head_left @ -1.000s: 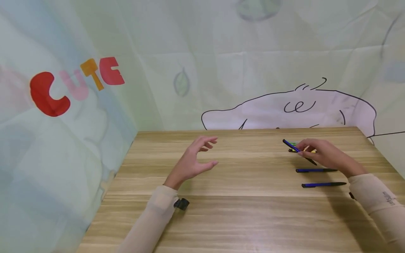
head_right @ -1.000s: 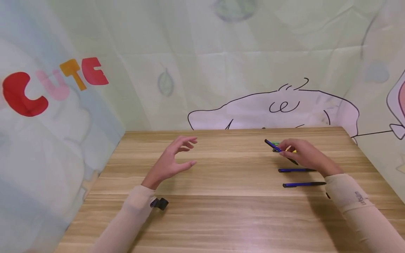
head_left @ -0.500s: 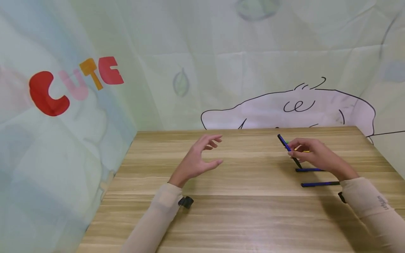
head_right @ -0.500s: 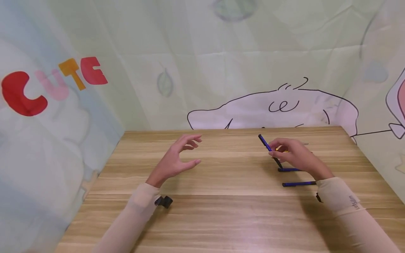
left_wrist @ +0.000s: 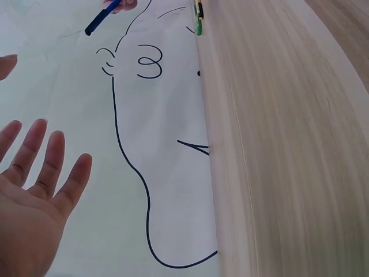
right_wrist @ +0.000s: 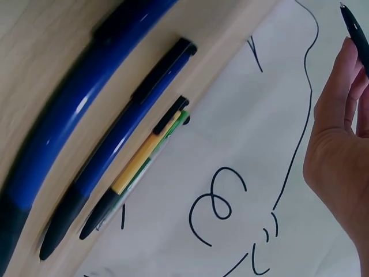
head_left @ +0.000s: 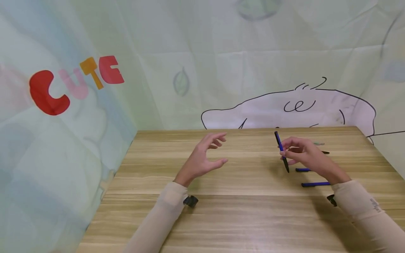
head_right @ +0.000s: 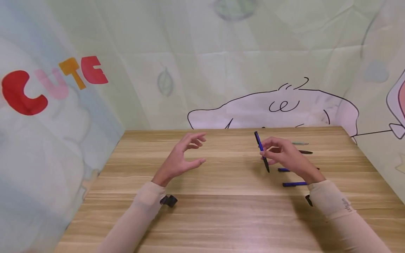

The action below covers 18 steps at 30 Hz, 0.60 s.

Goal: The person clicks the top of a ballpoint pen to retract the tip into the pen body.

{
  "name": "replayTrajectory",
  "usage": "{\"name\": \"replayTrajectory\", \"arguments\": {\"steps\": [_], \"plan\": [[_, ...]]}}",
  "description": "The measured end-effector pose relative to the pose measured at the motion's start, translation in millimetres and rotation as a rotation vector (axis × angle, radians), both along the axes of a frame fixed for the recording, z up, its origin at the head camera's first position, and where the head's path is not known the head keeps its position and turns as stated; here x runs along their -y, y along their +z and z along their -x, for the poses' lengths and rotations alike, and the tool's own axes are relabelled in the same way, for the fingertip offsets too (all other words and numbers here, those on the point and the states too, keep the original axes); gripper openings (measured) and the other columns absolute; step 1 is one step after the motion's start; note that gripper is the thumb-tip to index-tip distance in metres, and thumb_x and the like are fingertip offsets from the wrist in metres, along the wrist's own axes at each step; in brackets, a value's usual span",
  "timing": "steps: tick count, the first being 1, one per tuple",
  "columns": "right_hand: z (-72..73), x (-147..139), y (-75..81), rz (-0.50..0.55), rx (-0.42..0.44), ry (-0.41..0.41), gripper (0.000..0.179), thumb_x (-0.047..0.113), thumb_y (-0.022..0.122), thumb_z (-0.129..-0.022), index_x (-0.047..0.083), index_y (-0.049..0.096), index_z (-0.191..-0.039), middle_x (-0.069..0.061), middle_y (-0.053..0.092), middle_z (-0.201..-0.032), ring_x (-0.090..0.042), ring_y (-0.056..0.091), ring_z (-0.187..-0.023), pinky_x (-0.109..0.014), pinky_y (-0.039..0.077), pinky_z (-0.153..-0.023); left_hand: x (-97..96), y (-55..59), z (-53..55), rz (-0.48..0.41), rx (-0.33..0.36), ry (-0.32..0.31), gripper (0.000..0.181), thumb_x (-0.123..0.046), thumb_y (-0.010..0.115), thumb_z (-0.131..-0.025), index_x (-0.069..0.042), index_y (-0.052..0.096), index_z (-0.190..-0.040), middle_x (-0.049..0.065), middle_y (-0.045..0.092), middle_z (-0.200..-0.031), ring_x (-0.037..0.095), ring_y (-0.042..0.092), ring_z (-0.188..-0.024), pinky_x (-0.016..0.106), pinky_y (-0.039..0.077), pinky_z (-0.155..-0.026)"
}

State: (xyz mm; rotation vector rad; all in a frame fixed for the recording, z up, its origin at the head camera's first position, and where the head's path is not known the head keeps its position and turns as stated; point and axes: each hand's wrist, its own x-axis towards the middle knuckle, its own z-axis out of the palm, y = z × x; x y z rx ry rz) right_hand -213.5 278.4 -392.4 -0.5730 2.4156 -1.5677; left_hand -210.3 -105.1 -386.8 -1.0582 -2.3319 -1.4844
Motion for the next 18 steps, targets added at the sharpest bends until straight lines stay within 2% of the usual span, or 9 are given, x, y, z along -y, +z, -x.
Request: {"name": "replayTrajectory", "arguments": {"steps": [4,6,12,18], "plan": [[-1.8,7.3,3.2,0.029,0.041,-0.001,0.03,0.026,0.065,-0.101,0.004,0.059,-0.12,-0.019,0.063,-0.117,-0.033,0.069,-0.106,-0.041,0.062,-0.081,-4.0,-0.5,1.6,-0.01,-0.018,-0.012,0.078,-0.013,0.085,-0.081,-0.018,0.047,-0.15,0.007,0.058,-0.131,0.02,0.057,-0.115,0.047,0.053,-0.1],[-2.5,11.6,4.5,0.047,0.043,0.003,0.029,0.025,0.065,-0.101,0.003,0.059,-0.12,-0.019,0.063,-0.117,-0.031,0.069,-0.105,-0.041,0.062,-0.081,-7.0,0.1,1.7,-0.012,-0.025,-0.014,0.079,-0.014,0.085,-0.081,-0.019,0.047,-0.15,0.011,0.058,-0.131,0.02,0.057,-0.116,0.045,0.053,-0.1],[-3.0,24.6,5.9,0.088,0.031,0.004,0.027,0.022,0.067,-0.1,0.005,0.06,-0.12,-0.015,0.065,-0.115,-0.032,0.069,-0.103,-0.044,0.062,-0.079,-15.0,0.8,2.5,-0.015,-0.048,-0.015,0.084,-0.014,0.086,-0.079,-0.021,0.045,-0.152,0.008,0.057,-0.132,0.017,0.056,-0.117,0.041,0.053,-0.1],[-3.4,37.5,9.7,0.117,0.045,0.004,0.028,0.023,0.069,-0.099,0.005,0.06,-0.119,-0.015,0.065,-0.116,-0.028,0.07,-0.1,-0.046,0.062,-0.079,-23.0,1.9,4.0,-0.021,-0.06,-0.03,0.084,-0.014,0.086,-0.08,-0.019,0.043,-0.152,0.011,0.056,-0.134,0.019,0.056,-0.118,0.049,0.053,-0.1]]}}
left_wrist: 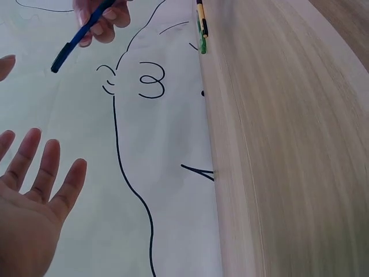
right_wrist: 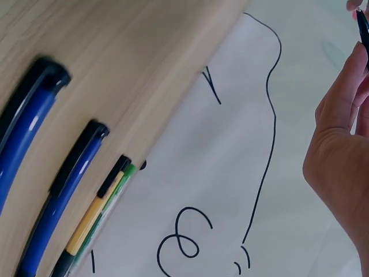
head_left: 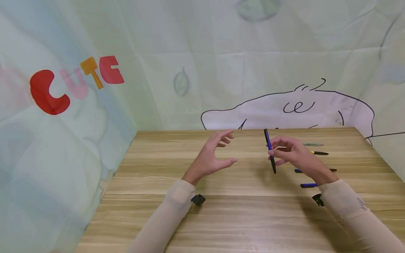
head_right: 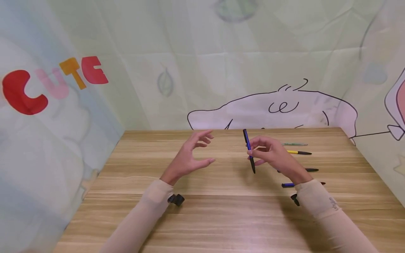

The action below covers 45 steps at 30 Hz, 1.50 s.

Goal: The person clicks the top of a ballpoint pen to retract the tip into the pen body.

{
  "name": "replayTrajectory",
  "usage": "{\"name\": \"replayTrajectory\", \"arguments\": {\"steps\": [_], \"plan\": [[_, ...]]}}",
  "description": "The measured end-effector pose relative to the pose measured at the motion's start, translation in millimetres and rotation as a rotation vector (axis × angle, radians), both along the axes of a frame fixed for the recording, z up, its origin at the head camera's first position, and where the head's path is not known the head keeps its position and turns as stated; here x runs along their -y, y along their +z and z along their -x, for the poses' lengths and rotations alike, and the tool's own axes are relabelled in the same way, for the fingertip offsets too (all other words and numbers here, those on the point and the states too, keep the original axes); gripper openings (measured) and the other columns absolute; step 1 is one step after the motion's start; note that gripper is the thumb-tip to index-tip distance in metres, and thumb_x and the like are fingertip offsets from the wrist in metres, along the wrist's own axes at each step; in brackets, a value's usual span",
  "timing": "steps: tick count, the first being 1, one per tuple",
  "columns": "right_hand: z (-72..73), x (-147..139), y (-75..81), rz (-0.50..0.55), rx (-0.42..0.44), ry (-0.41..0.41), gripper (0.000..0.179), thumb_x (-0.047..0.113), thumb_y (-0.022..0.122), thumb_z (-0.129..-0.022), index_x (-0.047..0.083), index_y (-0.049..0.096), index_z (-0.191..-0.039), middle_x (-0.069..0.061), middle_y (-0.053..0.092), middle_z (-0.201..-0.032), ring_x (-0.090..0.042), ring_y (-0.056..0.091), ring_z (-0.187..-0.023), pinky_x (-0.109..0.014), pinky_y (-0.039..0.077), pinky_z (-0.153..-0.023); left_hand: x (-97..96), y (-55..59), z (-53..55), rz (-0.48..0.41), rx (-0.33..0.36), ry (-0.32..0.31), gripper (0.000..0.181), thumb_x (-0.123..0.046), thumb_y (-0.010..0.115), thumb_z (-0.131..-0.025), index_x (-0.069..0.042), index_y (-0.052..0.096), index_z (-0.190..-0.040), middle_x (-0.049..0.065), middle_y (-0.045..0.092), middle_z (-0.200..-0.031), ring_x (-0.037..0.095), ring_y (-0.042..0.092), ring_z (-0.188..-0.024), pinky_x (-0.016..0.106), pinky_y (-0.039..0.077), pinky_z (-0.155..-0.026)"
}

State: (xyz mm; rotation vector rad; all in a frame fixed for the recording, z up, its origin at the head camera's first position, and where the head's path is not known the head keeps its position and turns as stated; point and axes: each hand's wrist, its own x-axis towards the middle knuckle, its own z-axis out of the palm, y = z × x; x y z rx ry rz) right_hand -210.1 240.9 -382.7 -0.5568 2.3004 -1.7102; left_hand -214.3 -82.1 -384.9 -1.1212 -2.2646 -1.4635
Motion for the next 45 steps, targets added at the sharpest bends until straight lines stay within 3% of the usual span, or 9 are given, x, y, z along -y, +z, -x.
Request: {"name": "replayTrajectory", "arguments": {"steps": [9,16,22,28,40,45], "plan": [[-3.6,17.0,7.7,0.044,0.021,0.017,0.029,0.022,0.07,-0.098,0.005,0.06,-0.118,-0.014,0.064,-0.115,-0.025,0.07,-0.099,-0.049,0.062,-0.078,-13.1,2.1,1.4,0.009,0.022,-0.021,0.09,-0.012,0.087,-0.078,-0.02,0.039,-0.154,0.011,0.054,-0.136,0.027,0.056,-0.118,0.045,0.053,-0.1],[-6.1,28.1,8.0,0.091,0.035,0.027,0.026,0.019,0.069,-0.098,0.005,0.061,-0.118,-0.014,0.062,-0.113,-0.024,0.07,-0.098,-0.047,0.062,-0.077,-25.6,0.4,1.7,0.002,0.046,-0.046,0.095,-0.013,0.088,-0.078,-0.023,0.035,-0.156,0.009,0.052,-0.138,0.021,0.055,-0.119,0.045,0.053,-0.1],[-7.4,36.4,6.0,0.122,0.053,0.045,0.025,0.019,0.069,-0.098,0.005,0.062,-0.118,-0.018,0.06,-0.115,-0.024,0.068,-0.102,-0.05,0.062,-0.078,-34.0,0.3,1.4,0.005,0.074,-0.068,0.099,-0.016,0.088,-0.078,-0.026,0.031,-0.158,0.01,0.05,-0.141,0.024,0.055,-0.12,0.046,0.053,-0.1],[-9.1,43.5,4.6,0.157,0.073,0.075,0.023,0.017,0.067,-0.099,0.005,0.062,-0.117,-0.014,0.06,-0.112,-0.024,0.068,-0.102,-0.051,0.062,-0.078,-40.1,-1.1,1.8,0.011,0.081,-0.075,0.103,-0.02,0.089,-0.079,-0.03,0.026,-0.16,0.006,0.047,-0.143,0.023,0.054,-0.121,0.041,0.052,-0.101],[-11.5,54.9,2.7,0.284,0.102,0.126,0.015,0.01,0.064,-0.101,0.004,0.062,-0.114,-0.011,0.061,-0.101,-0.021,0.068,-0.094,-0.049,0.062,-0.077,-45.7,-1.3,1.1,0.019,0.064,-0.09,0.104,-0.018,0.089,-0.079,-0.027,0.025,-0.161,0.009,0.044,-0.142,0.034,0.055,-0.121,0.045,0.053,-0.101],[-12.5,58.8,3.8,0.309,0.129,0.122,0.014,0.01,0.063,-0.101,0.006,0.063,-0.114,-0.007,0.062,-0.098,-0.02,0.066,-0.092,-0.046,0.062,-0.077,-46.4,-0.8,1.3,0.021,0.065,-0.097,0.106,-0.017,0.089,-0.079,-0.025,0.023,-0.162,0.007,0.044,-0.142,0.029,0.055,-0.121,0.044,0.052,-0.101]]}}
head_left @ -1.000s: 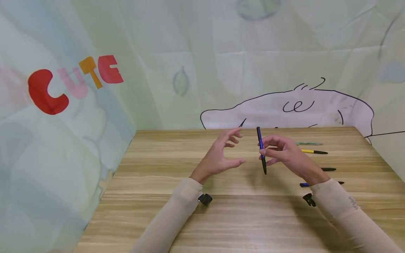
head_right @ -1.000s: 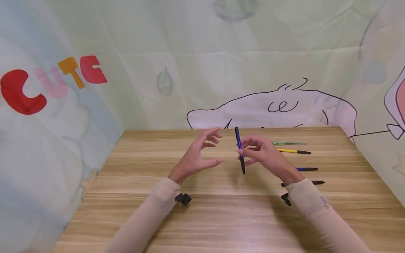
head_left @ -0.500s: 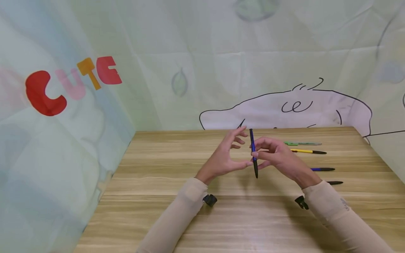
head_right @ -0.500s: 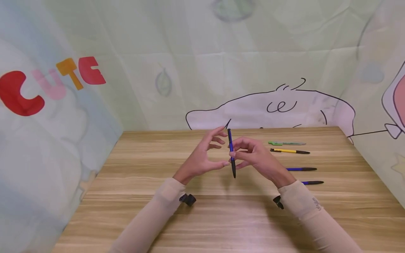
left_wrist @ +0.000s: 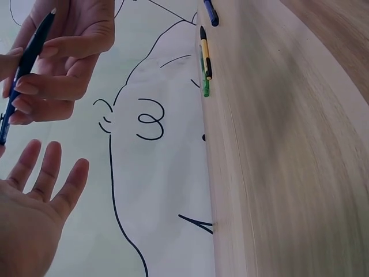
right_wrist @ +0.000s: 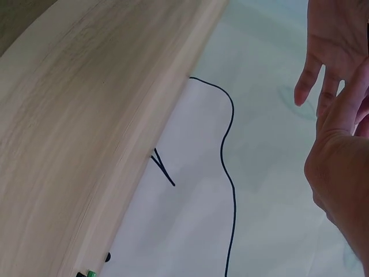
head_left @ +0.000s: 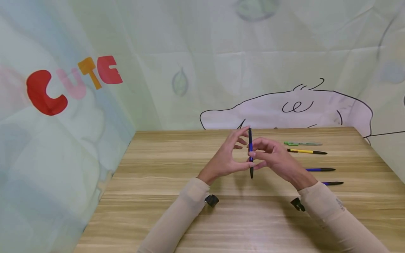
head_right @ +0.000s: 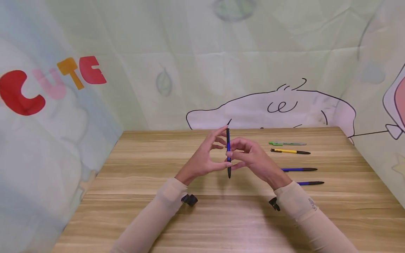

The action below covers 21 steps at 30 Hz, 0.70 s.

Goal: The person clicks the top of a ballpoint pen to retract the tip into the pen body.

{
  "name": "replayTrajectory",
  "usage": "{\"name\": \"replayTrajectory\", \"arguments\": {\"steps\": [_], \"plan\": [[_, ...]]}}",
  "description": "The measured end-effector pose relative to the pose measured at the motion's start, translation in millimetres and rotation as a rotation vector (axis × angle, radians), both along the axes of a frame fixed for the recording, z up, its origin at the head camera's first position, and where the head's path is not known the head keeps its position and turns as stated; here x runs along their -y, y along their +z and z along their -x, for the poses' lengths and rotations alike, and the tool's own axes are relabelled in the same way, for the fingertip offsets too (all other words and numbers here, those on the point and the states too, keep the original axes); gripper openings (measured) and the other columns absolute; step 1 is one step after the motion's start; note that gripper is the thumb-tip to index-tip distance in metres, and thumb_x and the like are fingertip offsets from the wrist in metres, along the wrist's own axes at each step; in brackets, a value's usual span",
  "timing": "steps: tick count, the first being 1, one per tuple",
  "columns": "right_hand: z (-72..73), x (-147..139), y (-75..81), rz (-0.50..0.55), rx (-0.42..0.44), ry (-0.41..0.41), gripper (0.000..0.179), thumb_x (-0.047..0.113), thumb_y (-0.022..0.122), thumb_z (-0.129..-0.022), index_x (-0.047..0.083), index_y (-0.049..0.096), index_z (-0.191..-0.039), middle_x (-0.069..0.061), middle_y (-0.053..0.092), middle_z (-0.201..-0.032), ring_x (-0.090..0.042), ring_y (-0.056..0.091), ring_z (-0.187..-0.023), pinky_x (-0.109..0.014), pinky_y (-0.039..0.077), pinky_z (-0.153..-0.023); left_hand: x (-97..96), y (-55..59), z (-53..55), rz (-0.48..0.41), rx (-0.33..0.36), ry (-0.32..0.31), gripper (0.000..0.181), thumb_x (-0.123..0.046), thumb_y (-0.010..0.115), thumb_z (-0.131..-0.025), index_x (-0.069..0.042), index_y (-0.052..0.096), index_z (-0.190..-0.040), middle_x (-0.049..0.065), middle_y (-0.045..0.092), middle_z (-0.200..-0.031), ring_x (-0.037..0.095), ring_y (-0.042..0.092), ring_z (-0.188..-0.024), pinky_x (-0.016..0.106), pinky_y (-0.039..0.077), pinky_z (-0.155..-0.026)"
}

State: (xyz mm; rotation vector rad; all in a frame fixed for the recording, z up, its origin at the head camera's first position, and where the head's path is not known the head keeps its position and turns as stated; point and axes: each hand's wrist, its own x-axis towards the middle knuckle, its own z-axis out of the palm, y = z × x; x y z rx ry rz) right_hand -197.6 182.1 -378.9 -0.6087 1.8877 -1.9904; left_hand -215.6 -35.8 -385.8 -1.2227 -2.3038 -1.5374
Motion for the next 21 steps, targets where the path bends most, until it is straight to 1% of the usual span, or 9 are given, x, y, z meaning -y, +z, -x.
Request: {"name": "replayTrajectory", "arguments": {"steps": [2,6,10,15,17,19,21], "plan": [[-0.8,1.1,0.7,-0.001,0.005,-0.005,0.013,0.01,0.063,-0.101,0.007,0.063,-0.114,-0.006,0.062,-0.098,-0.019,0.065,-0.091,-0.045,0.062,-0.077,-0.1,0.2,-0.1,0.001,0.0,0.001,0.106,-0.017,0.088,-0.079,-0.024,0.023,-0.162,0.007,0.044,-0.142,0.025,0.055,-0.121,0.042,0.052,-0.101],[-2.6,2.9,2.4,0.005,0.026,-0.014,0.014,0.011,0.063,-0.101,0.008,0.063,-0.115,-0.005,0.062,-0.099,-0.019,0.064,-0.092,-0.044,0.062,-0.077,-0.4,0.9,-0.5,-0.004,0.01,0.0,0.107,-0.017,0.088,-0.079,-0.027,0.022,-0.162,0.006,0.044,-0.141,0.019,0.054,-0.12,0.039,0.052,-0.101],[-3.7,4.9,2.8,0.012,0.052,-0.022,0.016,0.01,0.063,-0.101,0.007,0.062,-0.117,-0.006,0.062,-0.106,-0.019,0.063,-0.096,-0.043,0.062,-0.078,-0.5,0.9,-1.4,-0.015,0.046,-0.006,0.105,-0.016,0.088,-0.079,-0.033,0.024,-0.16,0.005,0.044,-0.142,0.016,0.055,-0.119,0.036,0.051,-0.102],[-4.3,6.4,2.0,0.018,0.088,-0.041,0.032,0.012,0.064,-0.1,0.0,0.055,-0.128,-0.006,0.063,-0.119,-0.021,0.064,-0.101,-0.043,0.062,-0.079,-0.2,0.3,-1.8,-0.024,0.094,-0.022,0.103,-0.015,0.087,-0.08,-0.035,0.024,-0.159,0.002,0.043,-0.143,0.013,0.055,-0.119,0.037,0.051,-0.101],[-4.1,6.3,1.4,0.018,0.091,-0.048,0.037,0.013,0.065,-0.1,-0.003,0.052,-0.131,-0.006,0.063,-0.119,-0.022,0.064,-0.1,-0.043,0.062,-0.079,0.2,0.2,-1.7,-0.028,0.099,-0.027,0.103,-0.015,0.087,-0.08,-0.034,0.025,-0.159,0.001,0.043,-0.143,0.013,0.055,-0.119,0.038,0.051,-0.101],[-3.9,5.9,1.2,0.02,0.089,-0.055,0.033,0.013,0.065,-0.1,-0.001,0.055,-0.129,-0.006,0.063,-0.119,-0.021,0.065,-0.099,-0.043,0.062,-0.079,0.1,0.1,-1.7,-0.032,0.102,-0.033,0.103,-0.015,0.087,-0.08,-0.033,0.025,-0.159,0.001,0.043,-0.143,0.013,0.055,-0.119,0.038,0.052,-0.101],[-3.5,5.5,1.2,0.024,0.084,-0.06,0.027,0.012,0.065,-0.1,0.005,0.06,-0.125,-0.006,0.064,-0.117,-0.021,0.066,-0.097,-0.042,0.062,-0.078,-0.1,0.4,-1.8,-0.033,0.103,-0.036,0.102,-0.015,0.087,-0.08,-0.031,0.024,-0.16,0.002,0.042,-0.143,0.014,0.054,-0.12,0.038,0.052,-0.101]]}}
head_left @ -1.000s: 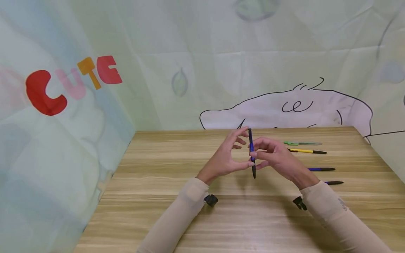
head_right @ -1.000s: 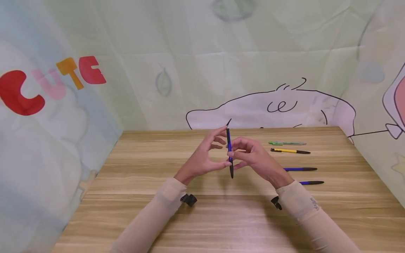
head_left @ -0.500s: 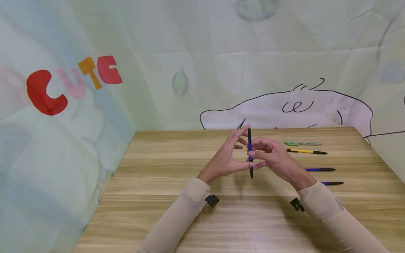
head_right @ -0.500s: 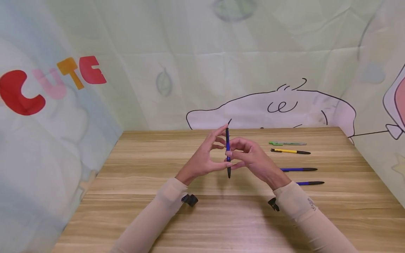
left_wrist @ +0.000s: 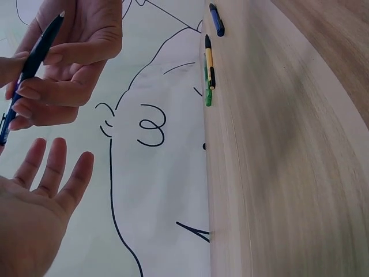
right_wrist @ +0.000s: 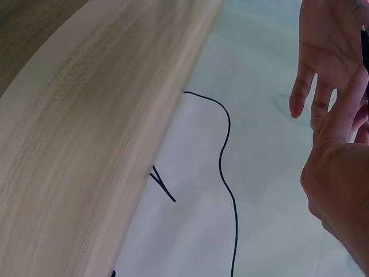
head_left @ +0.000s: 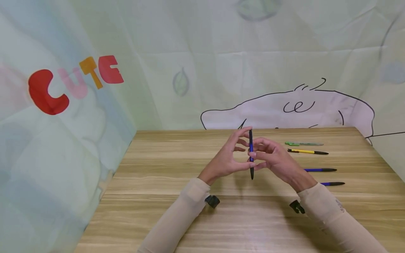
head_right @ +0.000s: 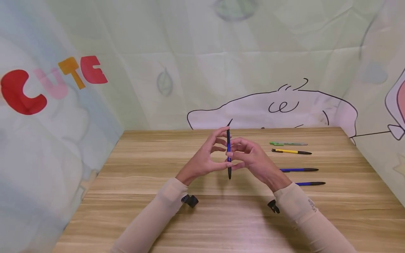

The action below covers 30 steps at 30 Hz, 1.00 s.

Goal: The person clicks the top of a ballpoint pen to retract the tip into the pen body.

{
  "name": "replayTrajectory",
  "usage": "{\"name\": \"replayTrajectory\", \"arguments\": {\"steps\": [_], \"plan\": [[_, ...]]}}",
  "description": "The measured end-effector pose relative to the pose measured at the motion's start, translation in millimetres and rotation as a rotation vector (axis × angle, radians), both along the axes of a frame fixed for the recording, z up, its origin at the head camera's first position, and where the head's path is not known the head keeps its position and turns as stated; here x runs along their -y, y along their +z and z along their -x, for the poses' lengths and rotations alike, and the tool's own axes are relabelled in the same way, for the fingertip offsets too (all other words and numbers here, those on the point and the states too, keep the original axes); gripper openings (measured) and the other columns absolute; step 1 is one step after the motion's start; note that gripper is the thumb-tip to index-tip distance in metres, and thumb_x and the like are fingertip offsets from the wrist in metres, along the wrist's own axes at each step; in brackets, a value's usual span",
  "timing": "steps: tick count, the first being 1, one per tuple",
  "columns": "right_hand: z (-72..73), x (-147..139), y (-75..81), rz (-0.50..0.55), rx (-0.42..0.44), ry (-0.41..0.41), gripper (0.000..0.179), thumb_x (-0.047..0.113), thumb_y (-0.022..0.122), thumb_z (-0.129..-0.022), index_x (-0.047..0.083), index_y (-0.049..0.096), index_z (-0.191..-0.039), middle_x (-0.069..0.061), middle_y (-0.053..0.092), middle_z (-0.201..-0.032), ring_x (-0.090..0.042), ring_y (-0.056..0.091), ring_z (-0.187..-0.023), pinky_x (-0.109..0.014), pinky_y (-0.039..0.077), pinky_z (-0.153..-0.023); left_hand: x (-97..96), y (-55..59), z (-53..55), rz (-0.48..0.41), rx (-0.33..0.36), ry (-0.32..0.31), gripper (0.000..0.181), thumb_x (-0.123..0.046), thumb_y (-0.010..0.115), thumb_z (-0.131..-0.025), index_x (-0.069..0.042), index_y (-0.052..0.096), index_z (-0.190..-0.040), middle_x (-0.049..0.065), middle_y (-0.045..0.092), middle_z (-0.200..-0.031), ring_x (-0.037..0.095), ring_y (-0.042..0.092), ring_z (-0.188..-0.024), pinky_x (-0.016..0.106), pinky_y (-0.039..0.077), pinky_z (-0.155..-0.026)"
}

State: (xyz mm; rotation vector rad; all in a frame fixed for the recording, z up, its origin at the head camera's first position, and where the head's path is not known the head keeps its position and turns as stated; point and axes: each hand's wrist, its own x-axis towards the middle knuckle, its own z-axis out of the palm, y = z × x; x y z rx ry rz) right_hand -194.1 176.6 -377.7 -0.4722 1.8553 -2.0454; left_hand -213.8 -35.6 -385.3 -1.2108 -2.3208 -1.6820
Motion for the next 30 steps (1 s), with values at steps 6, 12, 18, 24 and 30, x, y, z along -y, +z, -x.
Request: {"name": "replayTrajectory", "arguments": {"steps": [6,12,18,24,30], "plan": [[0.8,-0.6,2.6,0.025,-0.005,0.006,0.02,0.009,0.064,-0.1,0.014,0.065,-0.119,-0.005,0.064,-0.114,-0.02,0.067,-0.091,-0.041,0.063,-0.076,-0.5,2.6,-1.2,0.001,0.002,0.005,0.102,-0.014,0.086,-0.081,-0.028,0.024,-0.16,0.003,0.042,-0.144,0.015,0.054,-0.12,0.035,0.051,-0.101],[1.9,0.0,1.6,-0.005,-0.037,0.005,0.019,0.011,0.066,-0.099,0.011,0.065,-0.118,-0.006,0.064,-0.108,-0.021,0.067,-0.092,-0.043,0.063,-0.076,1.4,3.6,-1.6,0.015,-0.005,0.022,0.099,-0.017,0.086,-0.081,-0.031,0.026,-0.158,0.002,0.043,-0.144,0.016,0.054,-0.121,0.04,0.05,-0.103],[2.2,-3.5,-1.5,-0.167,-0.103,-0.01,0.021,0.02,0.069,-0.098,0.009,0.064,-0.116,-0.018,0.06,-0.109,-0.025,0.067,-0.1,-0.047,0.062,-0.08,7.3,2.6,-0.9,0.058,-0.056,0.036,0.1,-0.018,0.087,-0.08,-0.027,0.026,-0.158,0.001,0.041,-0.147,0.024,0.051,-0.125,0.043,0.049,-0.105],[4.9,-13.2,-0.6,-0.256,-0.15,0.012,0.025,0.025,0.067,-0.1,0.008,0.064,-0.118,-0.022,0.062,-0.114,-0.03,0.068,-0.103,-0.047,0.062,-0.082,15.1,3.3,-0.7,0.077,-0.082,0.045,0.098,-0.022,0.086,-0.082,-0.032,0.028,-0.159,0.003,0.044,-0.145,0.017,0.05,-0.126,0.042,0.049,-0.105],[6.6,-26.1,-2.7,-0.321,-0.168,0.013,0.026,0.027,0.067,-0.1,0.009,0.065,-0.118,-0.015,0.068,-0.109,-0.029,0.067,-0.102,-0.043,0.06,-0.085,23.2,3.2,-2.9,0.075,-0.062,0.057,0.098,-0.02,0.087,-0.082,-0.033,0.028,-0.159,0.005,0.048,-0.144,0.017,0.051,-0.126,0.047,0.049,-0.105]]}}
